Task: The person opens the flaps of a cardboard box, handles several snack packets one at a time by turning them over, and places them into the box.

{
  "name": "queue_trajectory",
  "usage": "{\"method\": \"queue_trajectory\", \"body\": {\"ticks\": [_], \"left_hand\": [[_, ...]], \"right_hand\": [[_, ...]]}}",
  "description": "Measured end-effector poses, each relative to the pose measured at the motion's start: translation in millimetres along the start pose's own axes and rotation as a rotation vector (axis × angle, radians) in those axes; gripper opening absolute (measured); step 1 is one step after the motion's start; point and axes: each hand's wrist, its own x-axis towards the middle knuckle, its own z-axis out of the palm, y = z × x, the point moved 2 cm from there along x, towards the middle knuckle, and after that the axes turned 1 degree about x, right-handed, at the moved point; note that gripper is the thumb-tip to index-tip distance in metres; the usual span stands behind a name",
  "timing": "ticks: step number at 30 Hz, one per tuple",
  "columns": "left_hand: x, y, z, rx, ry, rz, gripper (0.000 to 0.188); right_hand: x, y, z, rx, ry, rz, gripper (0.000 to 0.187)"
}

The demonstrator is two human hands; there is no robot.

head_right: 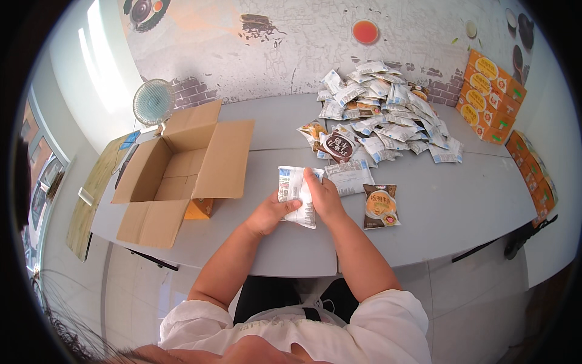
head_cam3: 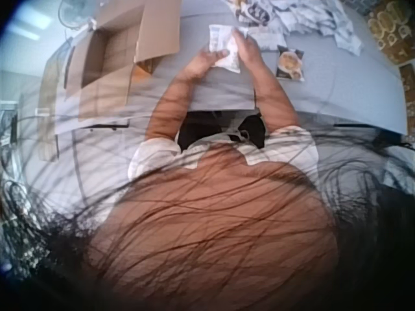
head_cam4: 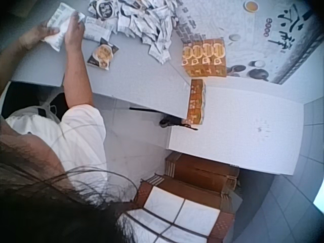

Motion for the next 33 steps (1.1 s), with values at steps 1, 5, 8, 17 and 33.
{"method": "queue_trajectory", "body": {"ticks": [1,5,8,17,33], "left_hand": [[0,2,2,0.014,0.001,0.01,0.049],[-7,10,12,0.018,0.027,-0.036,0.046],[-13,12,14,0.066,0.076,-0.037,0.045],[-71,100,19,0.192,0.49,0.148,0.043],[-100,180,-151,1.523,0.897,-0.493,0.028]], "right_hand": [[1,1,-2,-0.003,0.004,0.022,0.058],[-1,-1,3,0.222,0.036,0.052,0.06],[-7,-11,10,0.329,0.017,0.037,0.06],[9,-8,-18,0.309,0.182,-0.061,0.058],[-14,-10,17,-0.188,-0.063,-0.084,0.05]]}}
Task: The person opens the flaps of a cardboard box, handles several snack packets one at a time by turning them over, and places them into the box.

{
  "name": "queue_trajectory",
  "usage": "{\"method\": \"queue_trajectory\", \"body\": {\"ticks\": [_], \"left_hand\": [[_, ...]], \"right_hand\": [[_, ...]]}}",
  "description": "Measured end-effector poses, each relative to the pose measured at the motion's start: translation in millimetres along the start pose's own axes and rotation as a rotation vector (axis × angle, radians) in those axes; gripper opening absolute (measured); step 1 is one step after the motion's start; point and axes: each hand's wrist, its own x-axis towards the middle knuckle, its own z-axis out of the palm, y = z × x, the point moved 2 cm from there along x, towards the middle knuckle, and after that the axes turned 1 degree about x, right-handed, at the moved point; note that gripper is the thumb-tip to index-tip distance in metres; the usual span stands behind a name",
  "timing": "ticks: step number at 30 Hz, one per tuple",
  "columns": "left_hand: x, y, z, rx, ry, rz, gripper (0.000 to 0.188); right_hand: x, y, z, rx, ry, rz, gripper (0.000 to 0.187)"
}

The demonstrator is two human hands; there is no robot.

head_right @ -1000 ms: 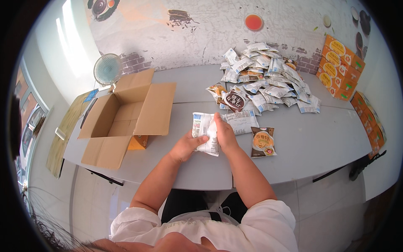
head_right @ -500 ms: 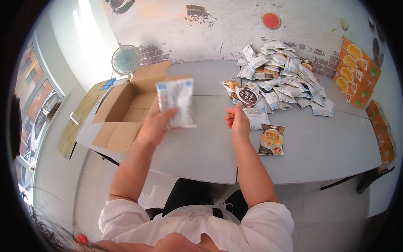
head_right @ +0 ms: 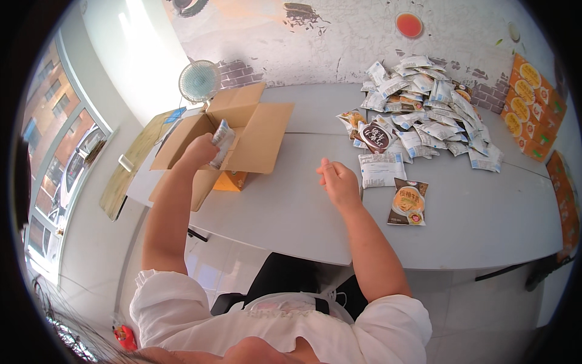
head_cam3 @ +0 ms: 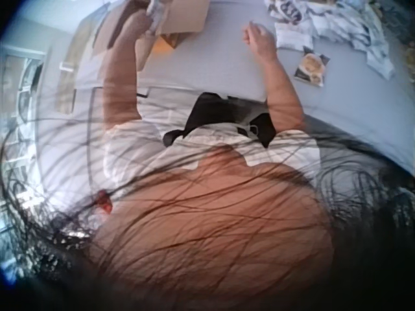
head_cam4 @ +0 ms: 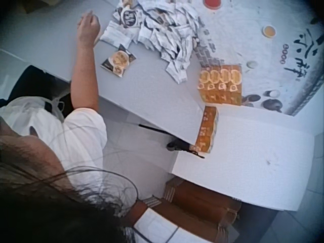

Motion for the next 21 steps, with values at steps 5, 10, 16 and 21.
{"method": "queue_trajectory", "body": {"ticks": [5,10,16,21], "left_hand": [[-2,10,24,0.159,-0.088,-0.039,0.027],[5,-2,36,0.152,-0.185,-0.032,0.044],[-10,19,17,-0.049,-0.325,-0.117,0.063],[-4,44,13,0.111,-0.019,0.097,0.061]], "right_hand": [[4,8,1,-0.061,-0.041,0.0,0.05],[0,0,4,-0.085,-0.062,-0.01,0.044],[8,19,5,-0.16,-0.109,-0.054,0.045],[4,16,9,-0.224,-0.123,-0.114,0.045]]}}
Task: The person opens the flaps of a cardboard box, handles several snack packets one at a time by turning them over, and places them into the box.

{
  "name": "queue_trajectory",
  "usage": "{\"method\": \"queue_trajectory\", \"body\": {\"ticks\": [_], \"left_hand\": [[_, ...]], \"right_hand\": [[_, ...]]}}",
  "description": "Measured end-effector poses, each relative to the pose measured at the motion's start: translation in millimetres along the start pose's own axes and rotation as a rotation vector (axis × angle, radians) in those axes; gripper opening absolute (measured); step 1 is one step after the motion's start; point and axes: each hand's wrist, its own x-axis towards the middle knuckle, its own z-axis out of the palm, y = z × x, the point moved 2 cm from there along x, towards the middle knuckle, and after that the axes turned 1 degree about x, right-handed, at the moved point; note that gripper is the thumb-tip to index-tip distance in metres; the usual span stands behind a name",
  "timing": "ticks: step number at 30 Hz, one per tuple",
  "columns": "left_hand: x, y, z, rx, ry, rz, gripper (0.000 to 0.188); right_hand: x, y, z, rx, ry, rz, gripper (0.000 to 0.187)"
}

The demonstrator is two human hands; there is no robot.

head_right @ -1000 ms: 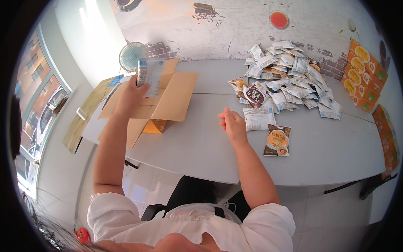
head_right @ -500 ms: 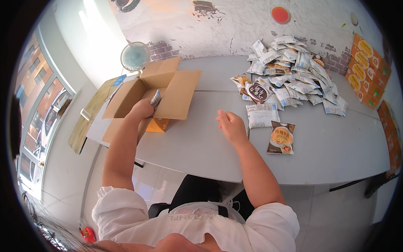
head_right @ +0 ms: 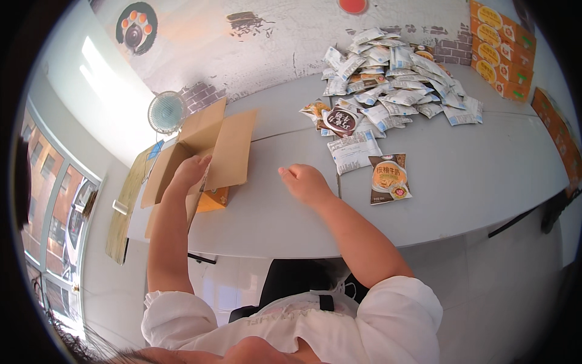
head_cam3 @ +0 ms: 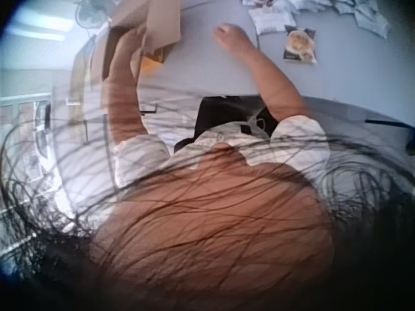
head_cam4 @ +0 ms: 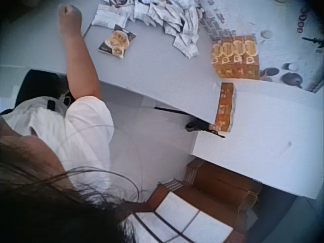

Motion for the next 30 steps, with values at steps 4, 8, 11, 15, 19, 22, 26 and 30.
{"method": "queue_trajectory", "body": {"ticks": [4,8,11,15,19,22,26,30], "left_hand": [[-1,66,-1,-0.107,0.081,0.198,0.045],[-12,160,23,-0.104,0.133,0.572,0.03],[-6,218,55,0.146,0.088,0.772,0.035],[6,274,101,0.224,0.152,0.917,0.047],[24,302,129,0.37,0.18,0.979,0.06],[38,310,135,0.468,0.243,1.077,0.059],[46,302,140,0.407,0.241,1.093,0.058],[45,293,138,0.23,0.178,0.989,0.05]], "right_hand": [[-4,-7,2,-0.076,-0.042,-0.028,0.047],[-3,1,4,-0.138,-0.047,-0.087,0.045],[-2,-2,7,-0.176,-0.109,-0.034,0.043],[7,24,20,-0.244,-0.085,-0.089,0.038],[5,30,25,-0.318,-0.062,-0.126,0.034],[6,31,29,-0.324,-0.079,-0.102,0.033],[3,25,24,-0.387,-0.158,-0.038,0.03],[6,29,23,-0.465,-0.187,-0.021,0.027]]}}
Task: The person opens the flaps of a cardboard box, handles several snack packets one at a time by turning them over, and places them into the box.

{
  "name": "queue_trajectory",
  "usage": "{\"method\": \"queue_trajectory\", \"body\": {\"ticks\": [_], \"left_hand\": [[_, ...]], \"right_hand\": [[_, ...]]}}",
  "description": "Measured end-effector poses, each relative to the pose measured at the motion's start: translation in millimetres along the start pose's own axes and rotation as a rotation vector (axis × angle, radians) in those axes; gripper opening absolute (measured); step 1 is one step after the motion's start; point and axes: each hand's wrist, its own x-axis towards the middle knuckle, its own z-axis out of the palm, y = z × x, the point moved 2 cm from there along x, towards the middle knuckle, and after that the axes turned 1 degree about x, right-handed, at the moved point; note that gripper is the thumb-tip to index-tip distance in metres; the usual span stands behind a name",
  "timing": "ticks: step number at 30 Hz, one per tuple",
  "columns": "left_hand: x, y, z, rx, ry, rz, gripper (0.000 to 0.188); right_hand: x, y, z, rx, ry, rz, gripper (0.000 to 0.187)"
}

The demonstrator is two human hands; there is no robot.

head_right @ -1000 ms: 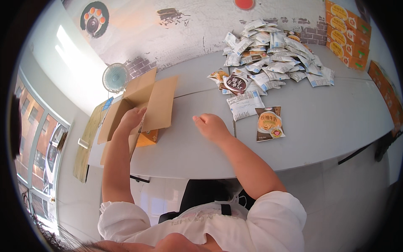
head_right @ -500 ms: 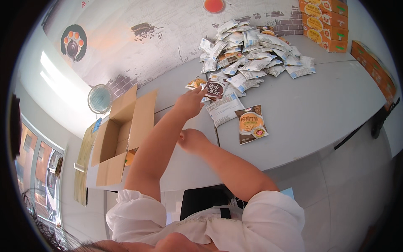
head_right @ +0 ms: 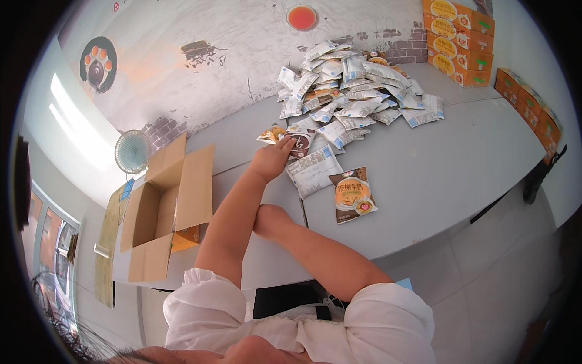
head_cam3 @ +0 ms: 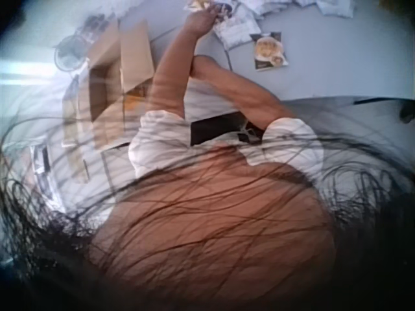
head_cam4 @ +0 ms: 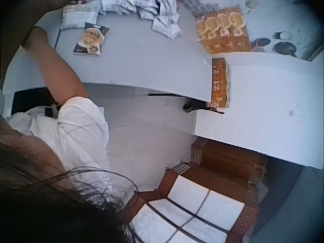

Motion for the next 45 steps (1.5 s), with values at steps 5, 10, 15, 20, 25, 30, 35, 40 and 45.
{"method": "queue_trajectory", "body": {"ticks": [5,10,15,20,25,30,35,40,45], "left_hand": [[-29,-24,-15,-0.334,0.303,-0.35,0.029],[-82,-19,-40,-0.505,0.599,-0.418,0.032],[-152,11,-45,-0.308,0.568,-0.116,0.046],[-187,31,-45,-0.468,0.539,0.077,0.051],[-188,12,-42,-1.525,0.662,-0.583,0.051],[-169,2,-17,-1.62,0.465,-0.697,0.056],[-156,14,-2,-1.626,0.591,-0.771,0.057],[-159,19,-1,-1.352,0.606,-0.761,0.058],[-163,19,8,-1.347,0.559,-0.736,0.057]], "right_hand": [[1,1,-20,0.245,0.138,0.135,0.031],[3,16,-46,1.217,0.463,0.366,0.049],[-3,-1,-64,1.787,0.341,0.147,0.048],[-1,11,-55,1.626,0.329,0.164,0.037],[-4,-1,-49,1.532,0.215,0.101,0.044],[-6,-7,-45,1.001,0.294,-0.009,0.041],[-4,0,-52,0.777,0.45,0.089,0.037],[-11,-11,-55,0.773,0.399,0.043,0.033],[-13,-13,-53,0.665,0.451,0.026,0.033]]}}
